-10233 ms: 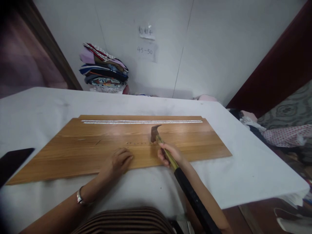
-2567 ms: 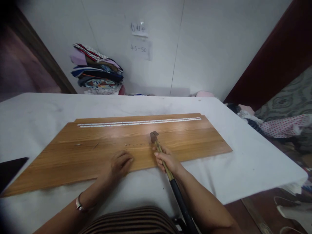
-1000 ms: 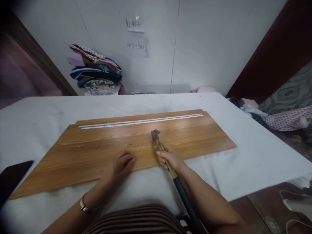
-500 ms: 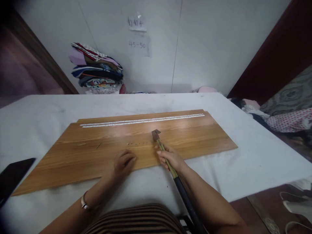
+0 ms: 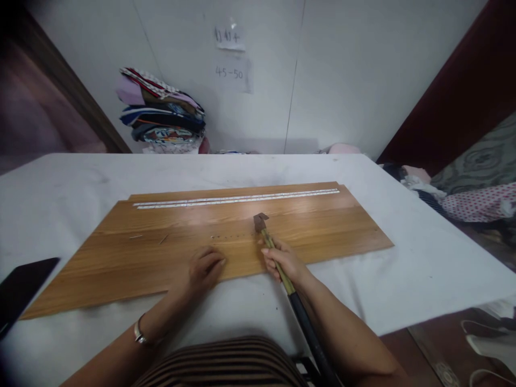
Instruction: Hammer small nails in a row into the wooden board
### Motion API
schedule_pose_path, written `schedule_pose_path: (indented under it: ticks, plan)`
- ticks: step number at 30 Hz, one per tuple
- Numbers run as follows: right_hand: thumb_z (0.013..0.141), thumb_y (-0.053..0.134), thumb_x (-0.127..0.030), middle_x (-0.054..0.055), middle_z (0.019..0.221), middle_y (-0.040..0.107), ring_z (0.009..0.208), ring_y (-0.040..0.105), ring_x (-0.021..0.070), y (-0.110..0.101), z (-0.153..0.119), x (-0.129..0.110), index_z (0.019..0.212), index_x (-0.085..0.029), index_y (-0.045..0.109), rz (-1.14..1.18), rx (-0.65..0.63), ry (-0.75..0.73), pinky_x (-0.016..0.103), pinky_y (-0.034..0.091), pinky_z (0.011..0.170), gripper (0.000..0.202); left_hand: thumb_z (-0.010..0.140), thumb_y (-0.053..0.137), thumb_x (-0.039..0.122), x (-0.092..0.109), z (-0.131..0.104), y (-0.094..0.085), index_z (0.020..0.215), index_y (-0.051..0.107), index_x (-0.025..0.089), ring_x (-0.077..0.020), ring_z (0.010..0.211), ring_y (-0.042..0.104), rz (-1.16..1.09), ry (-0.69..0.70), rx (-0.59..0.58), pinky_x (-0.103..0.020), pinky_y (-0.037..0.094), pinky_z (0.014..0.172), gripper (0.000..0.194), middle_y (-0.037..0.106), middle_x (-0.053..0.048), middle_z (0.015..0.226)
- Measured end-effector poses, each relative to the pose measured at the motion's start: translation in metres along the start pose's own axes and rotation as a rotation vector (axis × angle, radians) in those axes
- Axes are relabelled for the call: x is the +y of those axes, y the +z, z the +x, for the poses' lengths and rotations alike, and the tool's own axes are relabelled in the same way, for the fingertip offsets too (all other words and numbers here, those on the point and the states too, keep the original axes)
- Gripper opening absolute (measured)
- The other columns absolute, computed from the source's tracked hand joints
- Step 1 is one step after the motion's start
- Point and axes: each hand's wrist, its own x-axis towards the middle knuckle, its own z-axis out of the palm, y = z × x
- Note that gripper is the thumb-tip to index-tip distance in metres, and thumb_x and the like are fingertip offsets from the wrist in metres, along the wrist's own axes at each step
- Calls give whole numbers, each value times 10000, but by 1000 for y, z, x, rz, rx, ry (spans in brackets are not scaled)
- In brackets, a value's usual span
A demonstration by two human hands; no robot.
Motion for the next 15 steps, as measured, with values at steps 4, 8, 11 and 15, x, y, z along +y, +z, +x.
schedule_pose_path:
  ticks: [4, 8, 11, 15]
  plan:
    - [733, 613, -351, -119, 461, 412, 263, 298, 45, 1, -1, -1, 1068, -171, 477, 8, -8, -30, 154, 239, 242, 404, 911, 430, 258, -2, -1, 2, 789, 606, 184, -148, 754, 551, 1, -7, 7, -295, 471, 705, 227, 580, -40, 785]
    - [723, 620, -351, -122, 454, 410, 261, 290, 47, 1, 0, 0, 1053, -169, 470, 5, -11, -21, 154, 236, 238, 406, 907, 439, 262, -3, -1, 4, 782, 609, 184, -139, 748, 551, 0, -4, 22, -275, 463, 701, 225, 580, -37, 778]
    - [727, 617, -350, -122, 454, 409, 258, 293, 47, 0, 1, 1, 1060, -168, 467, 1, -18, -13, 153, 241, 236, 408, 912, 432, 261, -2, 0, 2, 800, 607, 186, -143, 759, 554, 0, -9, 10, -277, 463, 708, 220, 581, -38, 793]
    - [740, 609, -346, -122, 456, 409, 262, 302, 47, 0, 0, 1, 1062, -173, 468, 6, -26, -34, 149, 245, 238, 391, 913, 429, 256, 0, 0, 0, 798, 607, 187, -144, 759, 555, 2, -18, -12, -281, 462, 708, 223, 580, -36, 799]
